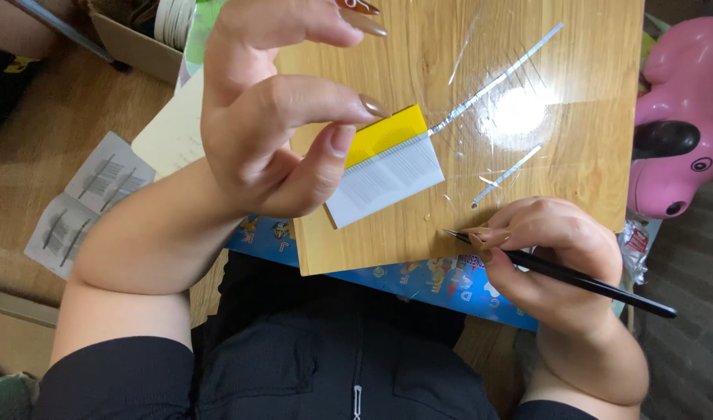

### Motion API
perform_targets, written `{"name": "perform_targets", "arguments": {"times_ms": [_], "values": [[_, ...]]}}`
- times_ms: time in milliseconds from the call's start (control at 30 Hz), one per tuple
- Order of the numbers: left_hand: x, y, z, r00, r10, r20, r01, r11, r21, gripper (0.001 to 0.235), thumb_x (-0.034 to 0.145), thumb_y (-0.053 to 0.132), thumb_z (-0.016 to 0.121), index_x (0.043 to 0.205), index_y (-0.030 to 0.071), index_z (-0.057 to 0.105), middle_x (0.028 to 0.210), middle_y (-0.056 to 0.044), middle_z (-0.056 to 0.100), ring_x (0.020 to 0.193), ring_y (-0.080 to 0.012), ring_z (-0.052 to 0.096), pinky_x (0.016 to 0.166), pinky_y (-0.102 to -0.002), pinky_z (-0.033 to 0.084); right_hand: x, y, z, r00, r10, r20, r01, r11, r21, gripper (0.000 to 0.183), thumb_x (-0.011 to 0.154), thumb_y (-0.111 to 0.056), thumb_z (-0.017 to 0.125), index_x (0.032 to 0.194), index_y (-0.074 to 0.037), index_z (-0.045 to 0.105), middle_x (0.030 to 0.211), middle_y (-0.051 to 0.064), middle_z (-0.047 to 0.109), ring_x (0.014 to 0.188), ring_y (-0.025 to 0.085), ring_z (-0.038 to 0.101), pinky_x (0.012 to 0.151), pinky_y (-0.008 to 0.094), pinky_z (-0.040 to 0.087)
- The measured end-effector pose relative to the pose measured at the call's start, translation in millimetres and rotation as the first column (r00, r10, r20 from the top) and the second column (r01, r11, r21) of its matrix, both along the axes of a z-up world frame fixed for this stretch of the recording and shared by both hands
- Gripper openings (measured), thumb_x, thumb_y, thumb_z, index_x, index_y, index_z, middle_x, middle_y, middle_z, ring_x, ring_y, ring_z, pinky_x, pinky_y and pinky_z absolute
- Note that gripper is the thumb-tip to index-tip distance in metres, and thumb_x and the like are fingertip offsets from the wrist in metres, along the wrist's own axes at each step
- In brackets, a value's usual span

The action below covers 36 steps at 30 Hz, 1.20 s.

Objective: The person is meticulously crafting eyelashes by using tweezers to pick up individual fibers and arrange them onto an adhesive strip on a wooden board.

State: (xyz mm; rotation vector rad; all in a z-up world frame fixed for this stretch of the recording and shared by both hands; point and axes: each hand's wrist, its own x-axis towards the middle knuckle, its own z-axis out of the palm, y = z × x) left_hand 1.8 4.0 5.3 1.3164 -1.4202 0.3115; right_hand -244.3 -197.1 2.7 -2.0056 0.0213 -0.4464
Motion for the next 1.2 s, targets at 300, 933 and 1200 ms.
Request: {"name": "perform_targets", "arguments": {"times_ms": [300,933,1200], "values": [[-1.0,0.3,-2.1,1.0,0.022,0.006,-0.022,1.0,0.007,0.013,0.103,0.007,0.053,0.102,0.004,0.065,0.124,-0.021,0.049,0.114,-0.0399,0.058,0.098,-0.056,0.057,-5.6,-5.1,-6.2,1.0,0.0,0.004,0.0,0.996,0.091,0.026,0.08,0.009,0.075,0.093,-0.006,0.057,0.085,0.013,0.07,0.08,0.026,0.075,0.079,0.034,0.066],[-4.8,-3.8,1.8,1.0,0.018,-0.014,-0.019,0.999,-0.038,0.014,0.101,0.007,0.052,0.101,0.003,0.066,0.118,-0.022,0.052,0.112,-0.0384,0.058,0.098,-0.057,0.054,-7.4,-17.3,-3.6,0.997,0.0,-0.083,0.02,0.972,0.236,0.022,0.083,0.006,0.071,0.092,-0.008,0.056,0.082,0.013,0.065,0.08,0.022,0.07,0.074,0.029,0.06],[-5.0,-6.2,0.6,0.999,0.021,-0.045,-0.023,0.998,-0.064,0.015,0.101,0.008,0.051,0.097,0.004,0.066,0.12,-0.021,0.051,0.11,-0.0367,0.061,0.097,-0.053,0.054,9.1,-64.5,0.5,0.965,-0.247,0.094,0.202,0.919,0.339,0.027,0.103,0.004,0.061,0.106,-0.014,0.042,0.085,0.007,0.051,0.082,0.018,0.058,0.085,0.03,0.055]]}}
